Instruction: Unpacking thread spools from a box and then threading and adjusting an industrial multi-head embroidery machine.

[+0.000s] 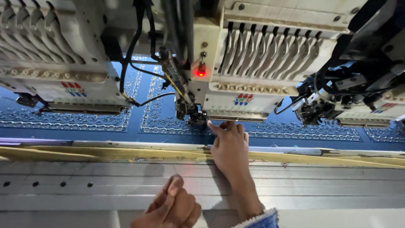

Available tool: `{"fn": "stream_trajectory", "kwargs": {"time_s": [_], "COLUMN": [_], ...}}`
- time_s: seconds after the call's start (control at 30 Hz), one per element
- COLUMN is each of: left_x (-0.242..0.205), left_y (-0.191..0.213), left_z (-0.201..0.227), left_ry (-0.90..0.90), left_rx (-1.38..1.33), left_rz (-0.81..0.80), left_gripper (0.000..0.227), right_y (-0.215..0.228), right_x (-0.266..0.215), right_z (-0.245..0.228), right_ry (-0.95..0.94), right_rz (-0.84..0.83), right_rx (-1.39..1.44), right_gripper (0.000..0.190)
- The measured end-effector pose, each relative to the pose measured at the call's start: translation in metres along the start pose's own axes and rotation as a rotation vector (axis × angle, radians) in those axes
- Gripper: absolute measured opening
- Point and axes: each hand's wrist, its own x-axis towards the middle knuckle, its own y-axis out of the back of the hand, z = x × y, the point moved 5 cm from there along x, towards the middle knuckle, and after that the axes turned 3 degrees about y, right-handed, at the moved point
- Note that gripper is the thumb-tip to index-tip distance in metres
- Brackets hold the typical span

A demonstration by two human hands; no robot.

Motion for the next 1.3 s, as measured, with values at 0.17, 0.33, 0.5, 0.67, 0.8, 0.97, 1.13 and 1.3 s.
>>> {"fn": "stream_trajectory", "kwargs": {"time_s": [0.17,0.33,0.5,0.67,0.8,0.97,1.13,1.3], "left_x": [-0.006,0.001,0.000,0.000,0.004,0.029,0.041,0.049], "left_y": [-0.017,-0.005,-0.007,-0.010,0.001,-0.038,-0.045,-0.058], "left_z": [-0.013,-0.015,-0.010,-0.004,0.018,0.057,0.048,0.053], "left_ry": [0.142,0.199,0.223,0.230,0.452,0.402,0.662,0.399], "left_rx": [-0.045,0.206,0.172,0.073,0.695,2.065,2.128,1.970], "left_rz": [-0.004,0.156,0.191,0.320,0.812,1.178,1.074,0.736], "left_gripper": [0.012,0.014,0.013,0.013,0.015,0.029,0.031,0.027], "right_y": [-0.008,-0.004,-0.008,-0.014,-0.017,-0.023,-0.049,-0.055], "right_x": [0.008,0.012,0.009,0.009,0.009,0.007,0.008,0.009], "right_z": [0.011,0.008,0.017,0.026,0.030,0.038,0.038,0.040], "right_ry": [-0.113,-0.132,-0.323,-0.356,-0.353,-0.445,-0.571,-0.569], "right_rz": [-0.034,-0.027,-0.163,-0.158,-0.200,-0.322,-0.220,-0.194], "right_rx": [0.176,0.502,0.539,0.710,0.801,0.949,1.418,1.444], "right_gripper": [0.037,0.038,0.037,0.034,0.039,0.046,0.043,0.035]}}
